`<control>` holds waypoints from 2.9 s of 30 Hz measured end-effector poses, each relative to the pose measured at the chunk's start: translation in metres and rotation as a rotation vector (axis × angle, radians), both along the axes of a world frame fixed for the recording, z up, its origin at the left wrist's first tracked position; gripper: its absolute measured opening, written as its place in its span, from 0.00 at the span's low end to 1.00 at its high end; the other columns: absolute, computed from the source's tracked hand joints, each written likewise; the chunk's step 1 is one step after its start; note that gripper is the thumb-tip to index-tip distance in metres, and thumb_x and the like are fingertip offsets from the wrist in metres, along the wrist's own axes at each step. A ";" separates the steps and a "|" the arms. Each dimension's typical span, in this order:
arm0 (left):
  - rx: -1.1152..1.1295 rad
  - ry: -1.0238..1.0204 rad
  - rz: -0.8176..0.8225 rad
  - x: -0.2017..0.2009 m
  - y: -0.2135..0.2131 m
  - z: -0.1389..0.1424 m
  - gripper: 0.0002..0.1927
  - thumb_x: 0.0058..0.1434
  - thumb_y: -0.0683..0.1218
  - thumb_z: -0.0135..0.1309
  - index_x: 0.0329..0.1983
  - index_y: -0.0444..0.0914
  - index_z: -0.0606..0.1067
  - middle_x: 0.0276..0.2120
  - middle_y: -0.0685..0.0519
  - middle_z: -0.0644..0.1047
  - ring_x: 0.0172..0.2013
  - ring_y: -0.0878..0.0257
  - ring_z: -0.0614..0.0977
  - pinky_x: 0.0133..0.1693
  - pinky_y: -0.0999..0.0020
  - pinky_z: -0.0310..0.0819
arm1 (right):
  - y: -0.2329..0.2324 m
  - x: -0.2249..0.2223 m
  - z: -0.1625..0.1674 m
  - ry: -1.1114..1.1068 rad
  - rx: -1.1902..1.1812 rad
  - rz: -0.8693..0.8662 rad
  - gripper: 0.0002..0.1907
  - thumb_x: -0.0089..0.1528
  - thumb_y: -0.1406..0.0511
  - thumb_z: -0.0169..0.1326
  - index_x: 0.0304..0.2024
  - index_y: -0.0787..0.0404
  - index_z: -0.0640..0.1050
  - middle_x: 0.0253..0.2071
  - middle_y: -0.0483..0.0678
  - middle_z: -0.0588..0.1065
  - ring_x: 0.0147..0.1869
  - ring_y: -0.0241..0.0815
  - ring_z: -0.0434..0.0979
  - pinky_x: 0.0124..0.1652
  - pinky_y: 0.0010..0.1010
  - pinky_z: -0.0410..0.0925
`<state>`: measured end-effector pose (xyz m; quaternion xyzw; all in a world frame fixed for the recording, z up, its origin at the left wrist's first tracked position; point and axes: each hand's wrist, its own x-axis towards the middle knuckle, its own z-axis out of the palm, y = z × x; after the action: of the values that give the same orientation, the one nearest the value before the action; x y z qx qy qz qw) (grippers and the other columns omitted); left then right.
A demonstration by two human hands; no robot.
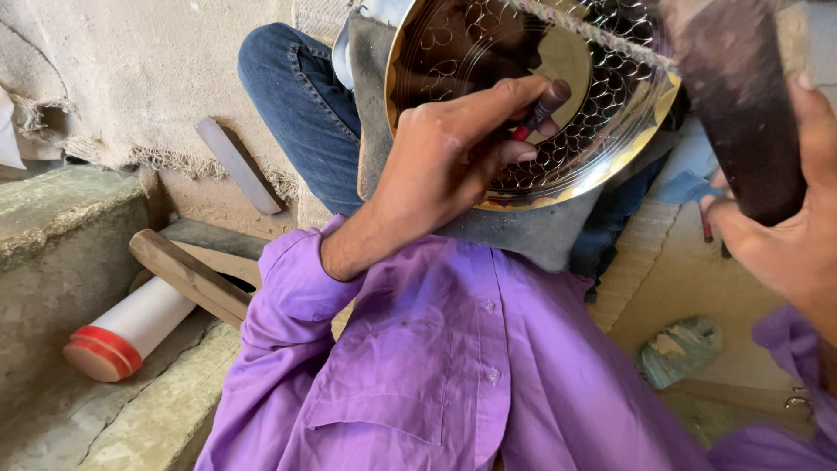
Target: The person sits on the floor with a brass plate resting on a sandbag on their lap and hammers a small punch with a wooden mallet to emboss a decorative pattern into the plate, repositioning the punch across the design as they work.
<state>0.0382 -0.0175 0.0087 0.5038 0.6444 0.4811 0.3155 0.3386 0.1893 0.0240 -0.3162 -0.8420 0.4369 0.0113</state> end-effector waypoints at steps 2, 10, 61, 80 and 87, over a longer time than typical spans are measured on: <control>0.047 0.023 -0.021 0.000 0.001 0.000 0.25 0.68 0.39 0.64 0.66 0.38 0.68 0.55 0.47 0.80 0.53 0.54 0.85 0.52 0.67 0.81 | 0.002 0.016 -0.011 -0.013 0.120 0.022 0.36 0.64 0.79 0.56 0.72 0.67 0.58 0.44 0.53 0.71 0.43 0.40 0.74 0.44 0.28 0.67; 0.025 -0.020 -0.080 -0.003 0.001 0.003 0.23 0.69 0.38 0.62 0.65 0.39 0.69 0.51 0.52 0.82 0.50 0.59 0.87 0.51 0.69 0.82 | 0.007 0.043 -0.029 -0.006 -0.234 -0.192 0.10 0.72 0.76 0.58 0.45 0.64 0.69 0.38 0.47 0.69 0.40 0.35 0.69 0.45 0.22 0.65; 0.117 -0.062 -0.702 -0.024 0.047 -0.013 0.26 0.63 0.43 0.64 0.65 0.40 0.74 0.52 0.49 0.82 0.47 0.49 0.86 0.44 0.58 0.79 | -0.085 0.025 -0.029 0.111 0.357 -0.086 0.40 0.61 0.76 0.66 0.70 0.70 0.60 0.45 0.59 0.74 0.43 0.50 0.77 0.46 0.37 0.71; 0.014 -0.282 -0.145 -0.014 0.003 0.008 0.26 0.72 0.33 0.61 0.68 0.40 0.65 0.51 0.50 0.82 0.52 0.61 0.87 0.54 0.71 0.83 | -0.154 0.036 -0.125 0.519 0.059 -0.524 0.30 0.70 0.78 0.63 0.64 0.59 0.59 0.45 0.51 0.70 0.43 0.42 0.72 0.45 0.29 0.68; -0.026 -0.029 -0.058 -0.005 -0.002 0.002 0.28 0.67 0.36 0.64 0.66 0.40 0.65 0.52 0.49 0.82 0.53 0.61 0.87 0.52 0.70 0.83 | -0.118 0.029 -0.121 0.506 -0.123 -0.454 0.47 0.71 0.78 0.62 0.80 0.63 0.46 0.58 0.51 0.68 0.46 0.38 0.73 0.47 0.27 0.70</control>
<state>0.0335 -0.0197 0.0106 0.5111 0.6309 0.4707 0.3453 0.3677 0.0711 -0.0968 -0.3773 -0.6928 0.5377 0.2977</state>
